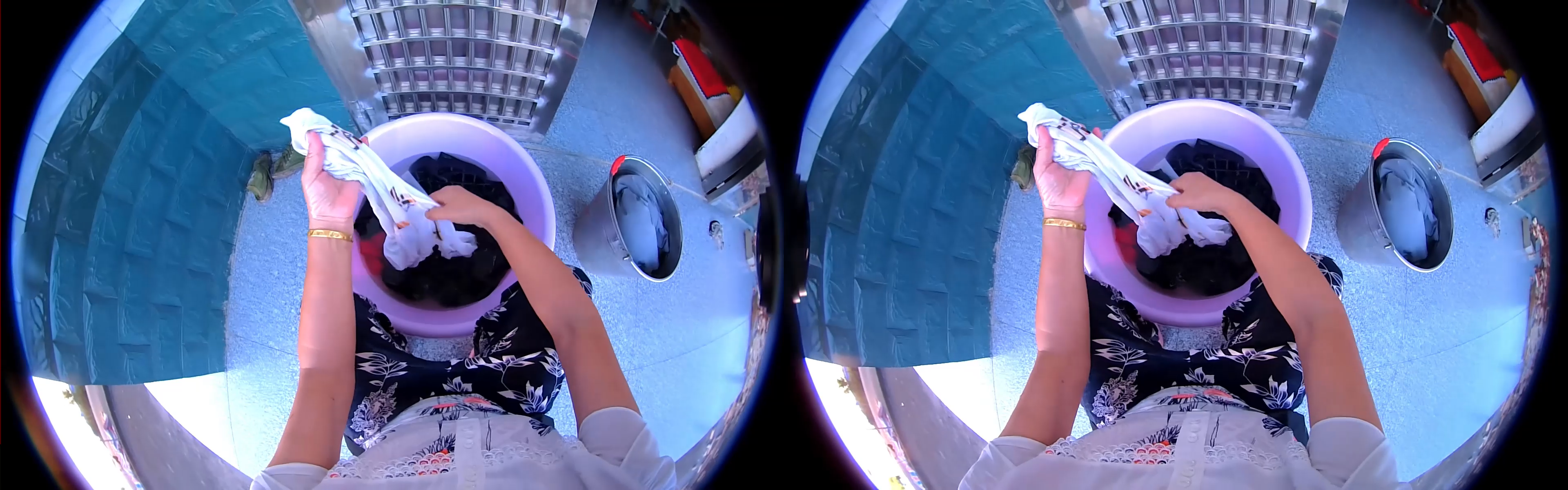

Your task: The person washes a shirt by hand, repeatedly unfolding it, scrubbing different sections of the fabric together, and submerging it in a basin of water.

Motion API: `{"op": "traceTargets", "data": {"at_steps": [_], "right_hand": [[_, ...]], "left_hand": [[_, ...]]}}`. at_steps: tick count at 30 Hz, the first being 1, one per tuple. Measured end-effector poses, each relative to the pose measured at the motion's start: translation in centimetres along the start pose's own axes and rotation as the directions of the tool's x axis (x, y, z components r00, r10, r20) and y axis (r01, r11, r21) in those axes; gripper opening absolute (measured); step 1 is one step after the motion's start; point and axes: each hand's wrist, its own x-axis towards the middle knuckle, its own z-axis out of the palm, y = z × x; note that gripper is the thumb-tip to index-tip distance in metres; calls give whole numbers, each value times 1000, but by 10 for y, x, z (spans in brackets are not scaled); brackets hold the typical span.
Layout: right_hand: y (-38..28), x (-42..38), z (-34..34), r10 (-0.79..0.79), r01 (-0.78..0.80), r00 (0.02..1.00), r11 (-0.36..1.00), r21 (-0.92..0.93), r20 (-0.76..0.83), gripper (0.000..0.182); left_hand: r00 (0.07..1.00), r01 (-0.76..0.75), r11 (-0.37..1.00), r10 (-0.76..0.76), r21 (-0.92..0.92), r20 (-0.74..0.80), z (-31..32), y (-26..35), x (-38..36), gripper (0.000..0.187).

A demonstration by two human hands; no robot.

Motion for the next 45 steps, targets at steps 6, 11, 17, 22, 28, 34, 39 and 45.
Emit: {"op": "traceTargets", "data": {"at_steps": [6, 11, 17, 22, 28, 34, 39, 45], "right_hand": [[-17, -12, -29, 34, 367, 930, -77, 927, -365, 34], [-34, -4, -10, 122, 521, 828, 195, 831, -547, 31], [-84, -27, 49, -626, 594, 519, 754, -282, -581, 28], [-24, 13, 14, -286, 91, 457, 957, -276, -842, 26], [-50, 2, 34, -319, 254, 410, 940, -229, -854, 25], [-55, -5, 39, -538, 207, 537, 831, -517, -649, 29], [-31, 7, 9, -257, 64, 441, 965, -255, -860, 37], [-74, -23, 55, -557, 475, 501, 817, -327, -663, 22]], "left_hand": [[1000, 16, 1000, -15, -12, 21, 1, -5, -2, 44], [970, 180, 979, -161, 92, -181, -26, -59, -8, 42], [802, 593, 804, -587, 30, -113, -67, -84, -3, 36], [821, 490, 870, -439, 58, -364, -44, -116, -26, 20], [826, 490, 868, -434, 78, -360, -47, -98, -17, 22], [803, 569, 820, -570, -62, -175, -62, -101, -15, 25], [811, 535, 830, -453, 156, -369, -42, -113, -24, 15], [784, 616, 777, -590, 125, -192, -92, -96, -3, 24]]}}
